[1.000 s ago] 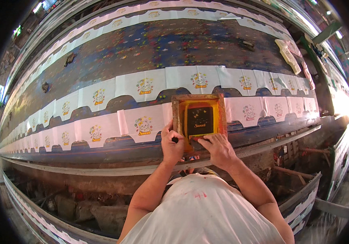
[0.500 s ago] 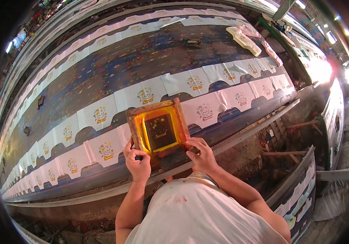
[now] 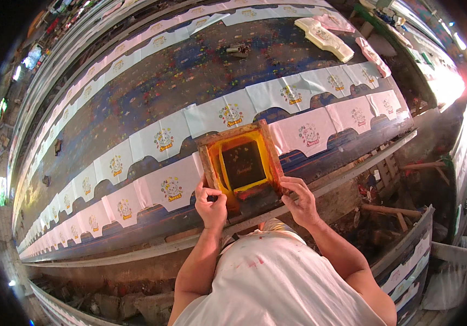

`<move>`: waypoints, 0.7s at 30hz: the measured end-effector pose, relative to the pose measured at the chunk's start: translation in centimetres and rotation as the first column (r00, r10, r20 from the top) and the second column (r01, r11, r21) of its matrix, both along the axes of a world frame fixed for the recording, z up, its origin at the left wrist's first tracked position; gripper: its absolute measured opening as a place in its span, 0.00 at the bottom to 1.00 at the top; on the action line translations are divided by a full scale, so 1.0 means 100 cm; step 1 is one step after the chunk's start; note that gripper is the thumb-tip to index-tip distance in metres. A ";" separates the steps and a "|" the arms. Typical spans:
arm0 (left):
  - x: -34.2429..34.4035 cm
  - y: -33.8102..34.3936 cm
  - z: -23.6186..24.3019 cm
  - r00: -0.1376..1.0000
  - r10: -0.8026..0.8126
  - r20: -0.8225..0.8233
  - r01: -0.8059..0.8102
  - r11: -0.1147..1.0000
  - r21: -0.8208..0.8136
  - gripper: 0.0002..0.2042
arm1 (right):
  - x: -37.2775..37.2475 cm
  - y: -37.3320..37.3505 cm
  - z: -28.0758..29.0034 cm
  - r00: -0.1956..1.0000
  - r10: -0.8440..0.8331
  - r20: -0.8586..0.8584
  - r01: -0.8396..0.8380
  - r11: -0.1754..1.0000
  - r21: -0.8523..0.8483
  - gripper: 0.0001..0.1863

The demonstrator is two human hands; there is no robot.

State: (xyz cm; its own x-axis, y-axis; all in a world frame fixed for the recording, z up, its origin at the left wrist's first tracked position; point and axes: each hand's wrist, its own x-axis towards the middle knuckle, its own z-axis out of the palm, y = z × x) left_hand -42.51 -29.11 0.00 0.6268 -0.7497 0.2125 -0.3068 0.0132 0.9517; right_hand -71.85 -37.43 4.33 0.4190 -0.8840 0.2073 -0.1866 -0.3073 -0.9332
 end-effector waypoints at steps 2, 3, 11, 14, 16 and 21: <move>-0.001 -0.001 -0.001 0.999 0.005 -0.050 -0.003 0.999 0.055 0.10 | -0.008 -0.006 0.001 0.999 0.031 0.016 -0.032 0.999 0.016 0.24; -0.002 -0.001 -0.001 0.997 0.008 -0.073 -0.005 0.999 0.036 0.11 | -0.011 -0.008 0.002 0.999 0.044 0.022 -0.045 0.999 0.019 0.25; -0.009 -0.008 0.004 0.981 -0.003 -0.192 0.009 1.000 0.030 0.09 | -0.016 -0.013 0.000 0.998 0.001 -0.067 -0.007 0.996 -0.084 0.23; -0.009 -0.007 0.004 0.986 -0.007 -0.164 0.019 0.997 0.072 0.09 | -0.014 -0.015 0.006 0.991 0.002 -0.132 -0.034 0.970 -0.240 0.21; -0.008 -0.007 0.002 0.989 -0.005 -0.148 0.017 0.996 0.083 0.09 | -0.011 -0.016 0.013 0.987 0.053 -0.154 -0.102 0.940 -0.325 0.20; -0.006 -0.007 -0.005 0.971 -0.034 -0.239 0.039 0.999 0.017 0.09 | 0.004 -0.018 0.025 0.922 0.214 -0.324 -0.344 0.838 -0.423 0.25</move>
State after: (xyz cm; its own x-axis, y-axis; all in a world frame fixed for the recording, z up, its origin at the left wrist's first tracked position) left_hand -43.08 -29.77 -0.46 0.6297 -0.7756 0.0442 -0.0708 -0.0007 0.9975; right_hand -71.45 -39.20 6.80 0.7274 -0.5473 0.4140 -0.2350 -0.7655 -0.5990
